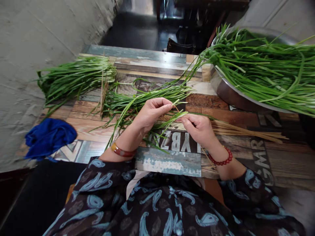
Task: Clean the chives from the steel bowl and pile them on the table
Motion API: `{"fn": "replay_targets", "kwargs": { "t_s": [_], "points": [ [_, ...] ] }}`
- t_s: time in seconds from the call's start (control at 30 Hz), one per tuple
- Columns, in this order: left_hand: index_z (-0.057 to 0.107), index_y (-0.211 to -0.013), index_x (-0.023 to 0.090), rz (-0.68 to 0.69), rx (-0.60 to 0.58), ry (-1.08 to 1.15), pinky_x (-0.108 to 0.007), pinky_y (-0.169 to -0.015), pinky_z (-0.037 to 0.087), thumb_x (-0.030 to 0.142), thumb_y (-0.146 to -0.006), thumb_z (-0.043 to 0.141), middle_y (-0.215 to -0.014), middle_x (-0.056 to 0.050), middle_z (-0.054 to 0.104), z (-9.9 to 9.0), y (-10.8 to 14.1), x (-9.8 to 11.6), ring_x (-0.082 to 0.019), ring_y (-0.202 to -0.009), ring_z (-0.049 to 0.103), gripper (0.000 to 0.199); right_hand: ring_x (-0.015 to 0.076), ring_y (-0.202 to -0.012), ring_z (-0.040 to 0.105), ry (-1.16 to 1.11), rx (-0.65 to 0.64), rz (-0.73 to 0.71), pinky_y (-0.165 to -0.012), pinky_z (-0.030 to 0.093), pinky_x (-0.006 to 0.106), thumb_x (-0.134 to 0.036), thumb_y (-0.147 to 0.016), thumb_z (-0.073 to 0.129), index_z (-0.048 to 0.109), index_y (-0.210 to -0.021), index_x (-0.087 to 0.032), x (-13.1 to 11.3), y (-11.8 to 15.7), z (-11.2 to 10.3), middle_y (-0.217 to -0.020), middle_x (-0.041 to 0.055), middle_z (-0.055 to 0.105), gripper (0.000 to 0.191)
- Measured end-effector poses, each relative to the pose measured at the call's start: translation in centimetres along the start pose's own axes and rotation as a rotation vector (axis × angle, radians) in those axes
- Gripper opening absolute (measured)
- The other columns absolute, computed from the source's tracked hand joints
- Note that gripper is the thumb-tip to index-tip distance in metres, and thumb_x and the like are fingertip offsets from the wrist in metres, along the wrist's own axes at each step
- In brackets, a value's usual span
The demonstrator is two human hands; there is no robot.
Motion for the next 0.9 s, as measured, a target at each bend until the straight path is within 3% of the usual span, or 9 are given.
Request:
{"fn": "replay_targets", "kwargs": {
  "t_s": [0.23,0.43,0.7,0.9],
  "points": [
    [0.071,-0.073,0.014,0.005,-0.01,-0.004,-0.022,-0.065,0.041,0.038,-0.072,0.078,-0.069,0.0,0.064,-0.01,0.04,0.1,-0.008,-0.062,0.049,0.025,0.0182,-0.075,0.07,0.018,-0.016,0.027,-0.072,0.053,0.028,-0.025,-0.093,0.049,0.076,-0.081,-0.02,0.08,-0.02,-0.03,-0.08,0.0036,0.076,0.03],
    [0.072,-0.074,0.014,0.006,-0.02,-0.034,-0.023,-0.066,0.042,0.04,-0.072,0.078,-0.069,-0.001,0.065,-0.06,0.12,-0.01,-0.01,-0.065,0.052,0.027,0.0201,-0.081,0.072,0.022,-0.033,0.036,-0.075,0.055,0.03,-0.025,-0.092,0.05,0.077,-0.085,-0.021,0.28,-0.01,-0.01,-0.087,0.0038,0.078,0.029],
    [0.071,-0.073,0.013,0.076,-0.047,-0.08,-0.023,-0.068,0.041,0.035,-0.073,0.078,-0.07,0.0,0.065,-0.21,0.15,0.31,-0.01,-0.067,0.053,0.024,0.0195,-0.077,0.071,-0.007,-0.045,0.052,-0.073,0.055,0.03,-0.024,-0.091,0.05,0.077,-0.084,-0.021,0.3,0.06,-0.03,-0.083,0.0038,0.078,0.028],
    [0.07,-0.07,0.013,0.034,-0.051,-0.053,-0.024,-0.065,0.04,0.04,-0.069,0.081,-0.068,0.0,0.064,-0.28,0.2,0.47,-0.01,-0.064,0.052,0.029,0.0201,-0.08,0.071,0.02,-0.051,0.027,-0.075,0.054,0.03,-0.027,-0.092,0.049,0.077,-0.084,-0.021,0.28,-0.03,-0.01,-0.086,0.0046,0.077,0.029]
  ]
}}
Point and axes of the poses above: each hand's wrist, its own y-axis away from the middle knuckle, its own z-axis out of the palm, x = y × z, the point moved 3 cm from there along -y, towards the middle knuckle
